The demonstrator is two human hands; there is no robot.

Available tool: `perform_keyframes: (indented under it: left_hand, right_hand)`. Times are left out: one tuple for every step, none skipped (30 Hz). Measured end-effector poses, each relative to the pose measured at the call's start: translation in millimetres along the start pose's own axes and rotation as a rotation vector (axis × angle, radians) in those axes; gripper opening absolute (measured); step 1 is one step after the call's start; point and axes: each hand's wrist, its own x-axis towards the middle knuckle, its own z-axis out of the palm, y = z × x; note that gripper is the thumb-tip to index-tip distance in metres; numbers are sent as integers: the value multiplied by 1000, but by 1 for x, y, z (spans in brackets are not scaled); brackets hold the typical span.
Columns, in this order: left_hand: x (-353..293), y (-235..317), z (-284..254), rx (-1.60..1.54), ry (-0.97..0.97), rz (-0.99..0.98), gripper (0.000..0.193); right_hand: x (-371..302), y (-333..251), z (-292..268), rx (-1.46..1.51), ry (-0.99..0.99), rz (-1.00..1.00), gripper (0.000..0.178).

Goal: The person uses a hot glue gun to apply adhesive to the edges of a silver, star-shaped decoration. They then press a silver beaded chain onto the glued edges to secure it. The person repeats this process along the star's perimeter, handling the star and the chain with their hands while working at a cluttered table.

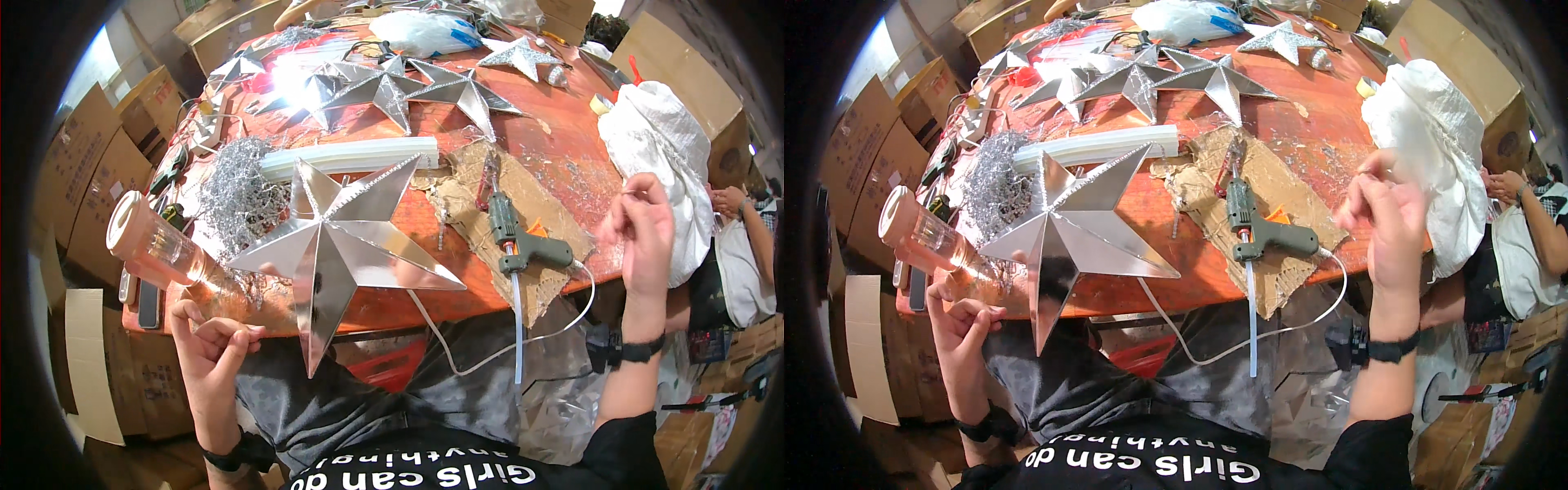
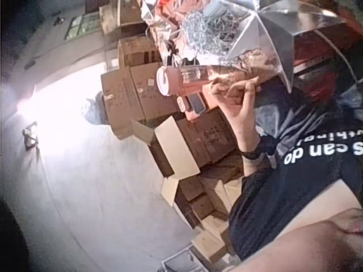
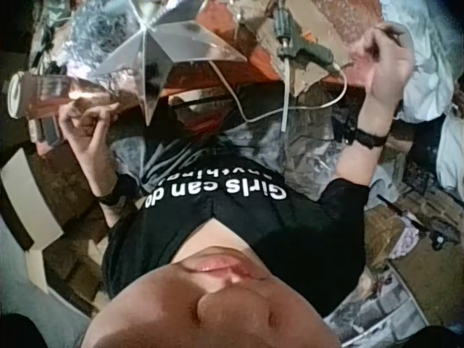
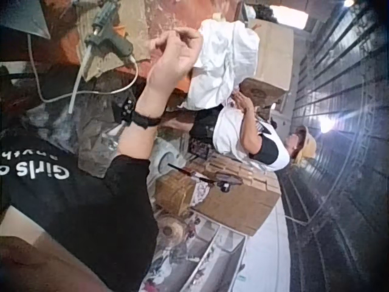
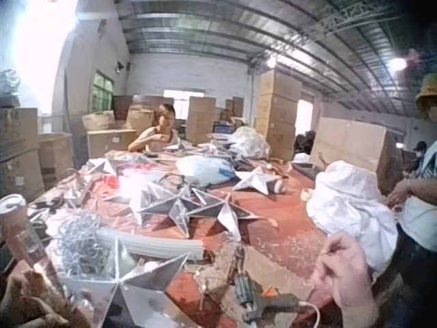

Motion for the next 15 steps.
perform_keyframes:
  left_hand:
    - [0,-1,-4,-19,-25,-16,44]
    - [0,-4,-8,-37,-43,-35,47]
    - [0,-5,-9,-37,-80,-26,52]
    - [0,-7,-8,-36,-116,-17,58]
    - [0,-10,-8,-35,-149,-9,65]
    - [1,-13,-8,-12,-149,78,66]
    - [3,-15,-7,12,-146,164,68]
    - [8,-18,-4,32,-149,247,69]
    - [10,-7,-3,33,-257,248,51]
    - [14,5,-2,123,-267,266,41]
    - [19,13,0,206,-281,281,30]
    - [21,20,2,296,-290,294,20]
    - [19,28,7,120,-307,208,7]
    - [17,33,13,71,-337,209,8]
    - [16,40,19,27,-365,212,9]
  right_hand:
    - [-6,-18,7,87,7,52,6]
    - [-10,-30,16,176,7,107,6]
    - [-16,-40,23,217,-1,137,6]
    - [-22,-48,30,258,-9,168,6]
    - [-27,-54,37,301,-20,198,7]
    - [-32,-57,45,317,-42,229,7]
    - [-36,-61,54,335,-67,260,7]
    - [-42,-63,62,345,-86,293,7]
    - [-47,-66,72,332,-68,321,7]
    - [-50,-67,82,294,-65,321,7]
    - [-54,-68,90,248,-60,320,8]
    - [-57,-67,96,209,-60,319,8]
    - [-59,-68,102,253,-68,350,10]
    - [-61,-67,107,243,-112,338,10]
    - [-64,-66,112,237,-156,323,10]
